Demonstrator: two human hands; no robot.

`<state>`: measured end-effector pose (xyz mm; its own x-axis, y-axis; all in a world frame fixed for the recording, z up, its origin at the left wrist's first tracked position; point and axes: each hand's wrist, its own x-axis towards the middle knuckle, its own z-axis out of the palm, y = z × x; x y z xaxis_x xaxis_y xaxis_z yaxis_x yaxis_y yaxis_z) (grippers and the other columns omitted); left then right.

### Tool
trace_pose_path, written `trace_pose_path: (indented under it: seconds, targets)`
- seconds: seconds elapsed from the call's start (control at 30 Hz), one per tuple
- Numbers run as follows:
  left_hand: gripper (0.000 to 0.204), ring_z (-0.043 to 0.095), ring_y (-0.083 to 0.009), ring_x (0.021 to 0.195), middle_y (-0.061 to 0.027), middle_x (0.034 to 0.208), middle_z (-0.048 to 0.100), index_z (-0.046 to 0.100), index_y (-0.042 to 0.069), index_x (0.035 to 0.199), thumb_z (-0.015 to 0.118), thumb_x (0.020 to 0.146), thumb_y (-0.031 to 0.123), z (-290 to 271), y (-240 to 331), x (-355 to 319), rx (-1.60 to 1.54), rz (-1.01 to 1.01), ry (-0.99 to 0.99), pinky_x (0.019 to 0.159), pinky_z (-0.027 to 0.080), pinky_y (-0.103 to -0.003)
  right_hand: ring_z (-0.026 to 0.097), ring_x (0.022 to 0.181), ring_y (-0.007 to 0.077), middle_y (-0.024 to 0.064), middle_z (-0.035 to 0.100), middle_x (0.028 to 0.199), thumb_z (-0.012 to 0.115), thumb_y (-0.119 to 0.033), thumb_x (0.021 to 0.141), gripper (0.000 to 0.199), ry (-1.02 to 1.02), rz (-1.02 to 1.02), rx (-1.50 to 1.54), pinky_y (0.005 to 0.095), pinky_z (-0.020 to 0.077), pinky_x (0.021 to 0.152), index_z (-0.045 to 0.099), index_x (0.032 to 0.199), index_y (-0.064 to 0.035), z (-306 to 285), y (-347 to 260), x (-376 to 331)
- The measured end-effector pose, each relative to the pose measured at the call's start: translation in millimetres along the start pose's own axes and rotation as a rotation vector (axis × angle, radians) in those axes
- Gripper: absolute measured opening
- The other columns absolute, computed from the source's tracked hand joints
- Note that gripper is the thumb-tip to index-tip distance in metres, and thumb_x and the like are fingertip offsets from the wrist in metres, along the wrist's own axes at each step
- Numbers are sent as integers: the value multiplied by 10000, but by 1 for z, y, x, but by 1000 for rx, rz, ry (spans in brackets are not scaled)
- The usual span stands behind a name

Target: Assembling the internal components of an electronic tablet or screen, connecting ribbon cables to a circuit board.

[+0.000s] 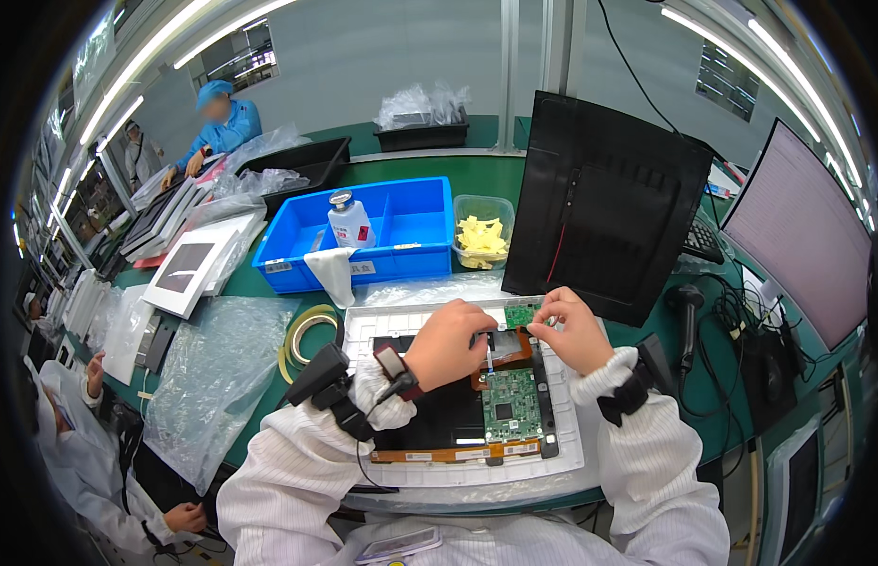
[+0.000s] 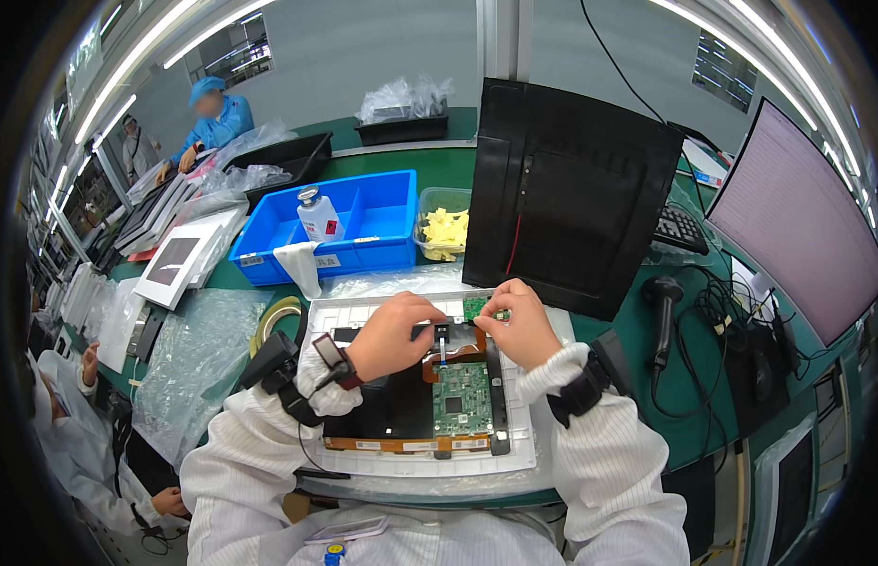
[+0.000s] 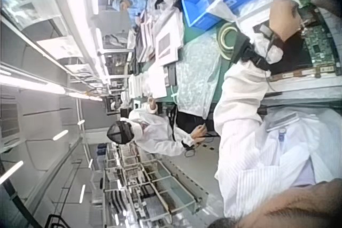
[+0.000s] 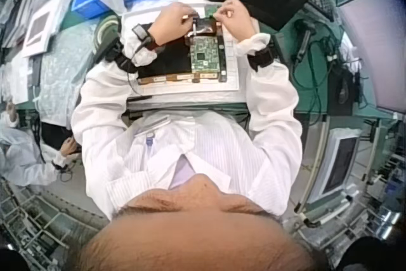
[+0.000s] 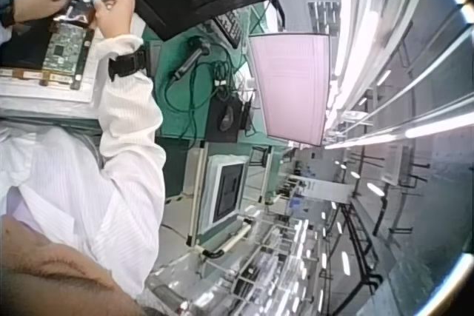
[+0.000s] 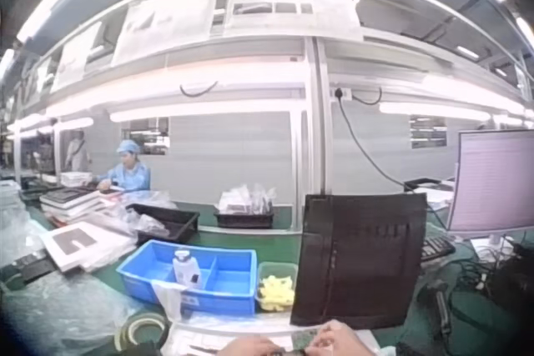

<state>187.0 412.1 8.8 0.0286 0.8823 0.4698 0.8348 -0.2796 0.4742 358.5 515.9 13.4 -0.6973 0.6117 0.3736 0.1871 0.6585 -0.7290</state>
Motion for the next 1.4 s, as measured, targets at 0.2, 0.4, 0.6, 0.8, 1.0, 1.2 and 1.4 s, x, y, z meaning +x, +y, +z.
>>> trace_pose_path:
  seconds: [0.2, 0.4, 0.6, 0.8, 1.0, 1.2, 1.4]
  targets:
    - [164, 531, -264, 818, -112, 849, 572, 590, -9, 798, 514, 654, 8, 33, -17, 7, 69, 173, -114, 734, 432, -340, 445, 911, 226, 68, 489, 865, 685, -152, 624, 114, 71, 107, -185, 322, 355, 793, 609, 621, -66, 19, 48, 13]
    - [168, 531, -266, 839, -120, 865, 567, 578, -32, 817, 502, 672, 2, 45, -22, 5, 58, 170, -95, 748, 430, -342, 444, 892, 217, 33, 494, 862, 691, -151, 614, 107, 4, 132, -240, 315, 355, 795, 613, 610, -77, 23, 49, 20]
    - [187, 529, -270, 840, -131, 885, 559, 568, -38, 843, 505, 672, 2, 45, -20, 6, 79, 181, -99, 753, 428, -340, 417, 892, 214, 39, 471, 864, 670, -127, 630, 95, -50, 140, -206, 304, 332, 807, 598, 630, -66, 23, 51, 24]
    - [171, 521, -250, 807, -104, 813, 554, 571, -23, 799, 509, 643, 9, 48, -21, 5, 82, 213, -34, 719, 426, -341, 416, 880, 213, 40, 469, 848, 671, -127, 628, 93, -73, 134, -231, 302, 333, 801, 598, 629, -70, 23, 52, 25]
    - [185, 521, -250, 809, -105, 817, 554, 571, -24, 806, 517, 631, 4, 49, -23, 5, 83, 199, -36, 722, 426, -339, 417, 867, 210, 36, 472, 833, 675, -123, 621, 98, -43, 114, -249, 304, 339, 788, 594, 618, -67, 27, 55, 24]
    - [188, 519, -252, 811, -102, 822, 550, 566, -24, 812, 522, 632, 8, 51, -23, 5, 91, 201, -38, 723, 423, -341, 424, 853, 211, 37, 476, 820, 677, -100, 615, 102, 2, 102, -293, 296, 351, 773, 589, 611, -50, 30, 56, 23]
    - [196, 509, -251, 817, -101, 847, 530, 554, -18, 850, 517, 663, 29, 51, -20, 4, 109, 194, -24, 726, 414, -341, 429, 839, 217, 44, 477, 811, 677, -83, 611, 105, 21, 101, -307, 296, 359, 760, 584, 605, -33, 32, 55, 23]
